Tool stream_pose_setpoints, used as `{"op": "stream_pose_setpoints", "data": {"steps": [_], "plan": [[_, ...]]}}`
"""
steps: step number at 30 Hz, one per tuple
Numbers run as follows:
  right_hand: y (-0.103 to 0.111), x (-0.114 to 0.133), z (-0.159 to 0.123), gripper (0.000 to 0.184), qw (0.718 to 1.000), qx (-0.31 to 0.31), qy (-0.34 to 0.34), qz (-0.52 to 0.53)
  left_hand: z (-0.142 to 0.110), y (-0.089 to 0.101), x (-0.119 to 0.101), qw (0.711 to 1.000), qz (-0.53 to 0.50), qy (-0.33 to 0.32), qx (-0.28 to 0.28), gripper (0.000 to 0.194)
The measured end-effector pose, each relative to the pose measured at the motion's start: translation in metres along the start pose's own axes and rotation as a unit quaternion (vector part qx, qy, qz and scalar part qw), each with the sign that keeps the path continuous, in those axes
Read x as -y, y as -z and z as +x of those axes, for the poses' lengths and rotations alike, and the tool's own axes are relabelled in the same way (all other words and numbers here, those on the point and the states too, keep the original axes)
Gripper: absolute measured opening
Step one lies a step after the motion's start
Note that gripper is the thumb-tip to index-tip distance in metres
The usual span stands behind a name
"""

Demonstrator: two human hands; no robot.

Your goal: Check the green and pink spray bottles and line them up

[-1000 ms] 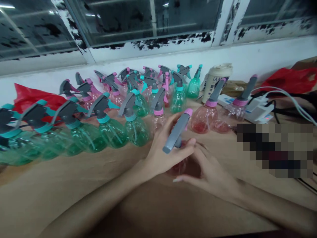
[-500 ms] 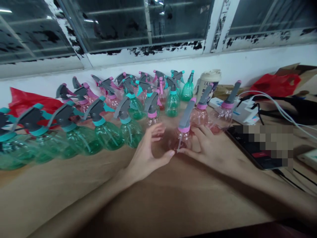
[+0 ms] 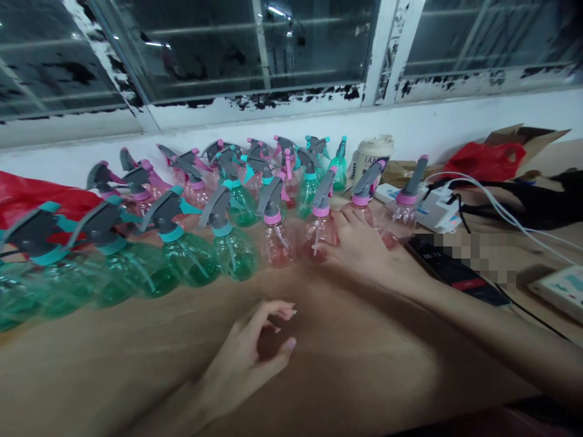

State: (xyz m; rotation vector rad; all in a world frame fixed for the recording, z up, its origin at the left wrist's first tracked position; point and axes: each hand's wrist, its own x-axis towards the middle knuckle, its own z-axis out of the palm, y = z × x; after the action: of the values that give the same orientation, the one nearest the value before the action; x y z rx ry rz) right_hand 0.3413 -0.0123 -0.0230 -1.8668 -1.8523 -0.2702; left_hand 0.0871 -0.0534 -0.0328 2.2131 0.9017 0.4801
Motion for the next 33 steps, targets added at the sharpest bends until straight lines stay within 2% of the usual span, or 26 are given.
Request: {"op": "stream_pose_setpoints", "data": {"steps": [6, 10, 12, 14, 16, 19, 25, 29, 33], "plan": [[-0.004, 0.007, 0.004, 0.05, 1.0, -0.008, -0.011, -0.012, 0.019, -0.01, -0.011, 1.0, 0.013, -0.02, 0.003, 0.027], [0.007, 0.008, -0.001, 0.06, 1.0, -0.006, -0.007, -0.007, 0.031, -0.013, -0.016, 1.0, -0.002, -0.021, 0.007, 0.026], [0.017, 0.003, -0.007, 0.059, 1.0, -0.016, 0.006, 0.008, 0.037, -0.013, -0.017, 1.0, -0.007, -0.02, 0.01, 0.024], [0.029, -0.008, -0.014, 0.047, 0.999, -0.033, 0.008, 0.025, 0.043, -0.012, -0.018, 1.0, -0.008, -0.018, 0.011, 0.023], [0.04, -0.022, -0.02, 0.038, 0.998, -0.049, -0.016, 0.032, 0.049, -0.011, -0.019, 1.0, -0.008, -0.022, 0.007, 0.021], [0.047, -0.039, -0.024, 0.038, 0.995, -0.062, -0.075, 0.017, 0.059, -0.01, -0.021, 0.999, -0.018, -0.037, 0.0, 0.017], [0.028, -0.047, -0.01, 0.062, 0.99, -0.047, -0.13, -0.035, 0.076, -0.014, -0.03, 0.998, -0.034, -0.056, -0.019, 0.014], [0.013, -0.048, 0.002, 0.063, 0.99, -0.032, -0.135, -0.035, 0.077, -0.015, -0.034, 0.996, -0.041, -0.08, -0.018, 0.014], [0.012, -0.051, -0.001, 0.065, 0.991, -0.033, -0.119, -0.044, 0.073, -0.013, -0.038, 0.997, -0.048, -0.057, -0.013, 0.012]]}}
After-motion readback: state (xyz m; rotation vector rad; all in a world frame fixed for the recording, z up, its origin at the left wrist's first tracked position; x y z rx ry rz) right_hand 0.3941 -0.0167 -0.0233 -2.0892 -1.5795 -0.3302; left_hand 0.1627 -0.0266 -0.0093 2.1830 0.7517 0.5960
